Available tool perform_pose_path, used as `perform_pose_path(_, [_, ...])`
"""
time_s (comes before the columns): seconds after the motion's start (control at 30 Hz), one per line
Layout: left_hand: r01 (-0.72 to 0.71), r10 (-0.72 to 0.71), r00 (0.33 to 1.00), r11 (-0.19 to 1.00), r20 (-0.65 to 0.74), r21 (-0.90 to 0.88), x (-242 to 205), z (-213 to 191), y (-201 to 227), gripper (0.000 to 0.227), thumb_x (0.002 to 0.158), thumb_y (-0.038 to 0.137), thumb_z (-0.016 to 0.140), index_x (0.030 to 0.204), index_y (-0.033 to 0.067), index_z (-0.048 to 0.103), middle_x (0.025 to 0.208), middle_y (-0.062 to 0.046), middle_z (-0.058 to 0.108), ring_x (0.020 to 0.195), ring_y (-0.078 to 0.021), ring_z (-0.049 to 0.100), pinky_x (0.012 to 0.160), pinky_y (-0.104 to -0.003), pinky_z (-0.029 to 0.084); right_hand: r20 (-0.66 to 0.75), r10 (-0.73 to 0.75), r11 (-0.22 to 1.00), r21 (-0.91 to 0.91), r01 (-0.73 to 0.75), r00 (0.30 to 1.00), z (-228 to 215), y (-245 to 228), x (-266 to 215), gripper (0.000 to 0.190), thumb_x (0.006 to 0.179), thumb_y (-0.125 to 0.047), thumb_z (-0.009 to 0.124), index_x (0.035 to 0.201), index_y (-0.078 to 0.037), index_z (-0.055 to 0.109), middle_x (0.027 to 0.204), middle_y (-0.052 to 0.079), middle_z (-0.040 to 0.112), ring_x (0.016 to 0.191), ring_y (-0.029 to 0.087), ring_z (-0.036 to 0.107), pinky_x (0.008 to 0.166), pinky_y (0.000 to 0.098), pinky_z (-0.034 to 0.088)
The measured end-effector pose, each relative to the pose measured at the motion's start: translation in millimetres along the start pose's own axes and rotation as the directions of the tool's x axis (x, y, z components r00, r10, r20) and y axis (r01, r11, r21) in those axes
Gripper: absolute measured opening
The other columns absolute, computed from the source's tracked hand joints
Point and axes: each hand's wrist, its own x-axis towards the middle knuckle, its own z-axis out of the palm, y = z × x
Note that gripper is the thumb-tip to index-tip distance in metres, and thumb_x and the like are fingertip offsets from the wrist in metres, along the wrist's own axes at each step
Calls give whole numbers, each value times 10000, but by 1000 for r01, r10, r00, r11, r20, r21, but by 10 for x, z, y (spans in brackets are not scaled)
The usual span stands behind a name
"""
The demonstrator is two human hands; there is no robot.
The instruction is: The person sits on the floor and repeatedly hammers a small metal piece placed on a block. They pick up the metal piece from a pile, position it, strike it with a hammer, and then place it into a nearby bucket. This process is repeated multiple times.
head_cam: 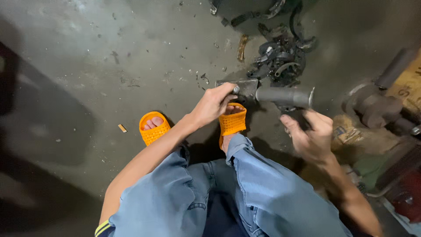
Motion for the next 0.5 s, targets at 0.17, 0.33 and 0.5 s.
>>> perform_pose_path(0.17, [11, -10, 1000, 1000, 29, -16, 0, -17, 99, 42, 989, 74, 520, 1030, 68, 529, 823, -99, 547, 814, -357, 632, 710, -377, 536, -9, 29, 976, 215, -26, 1000, 36, -160, 54, 275, 871, 18, 713, 637, -37, 580, 470, 64, 572, 372, 187, 550, 385, 287, 405])
perform_pose_path(0.33, [1, -1, 999, 1000, 44, -9, -2, 15, 43, 72, 1000, 72, 481, 1047, 67, 536, 814, -99, 540, 775, -347, 626, 708, -372, 533, 34, 25, 975, 219, -32, 999, 21, -55, 13, 282, 875, -1, 705, 631, -44, 568, 459, 67, 563, 360, 182, 543, 374, 278, 391])
perform_pose_path(0.5, [-19, 17, 999, 999, 40, 34, 7, -18, 100, 76, 998, 48, 478, 1061, 45, 520, 799, -107, 510, 719, -343, 603, 679, -362, 526, 50, 7, 977, 213, -17, 999, 6, -95, 4, 248, 871, 22, 696, 652, -23, 587, 478, 83, 572, 380, 192, 556, 369, 276, 389])
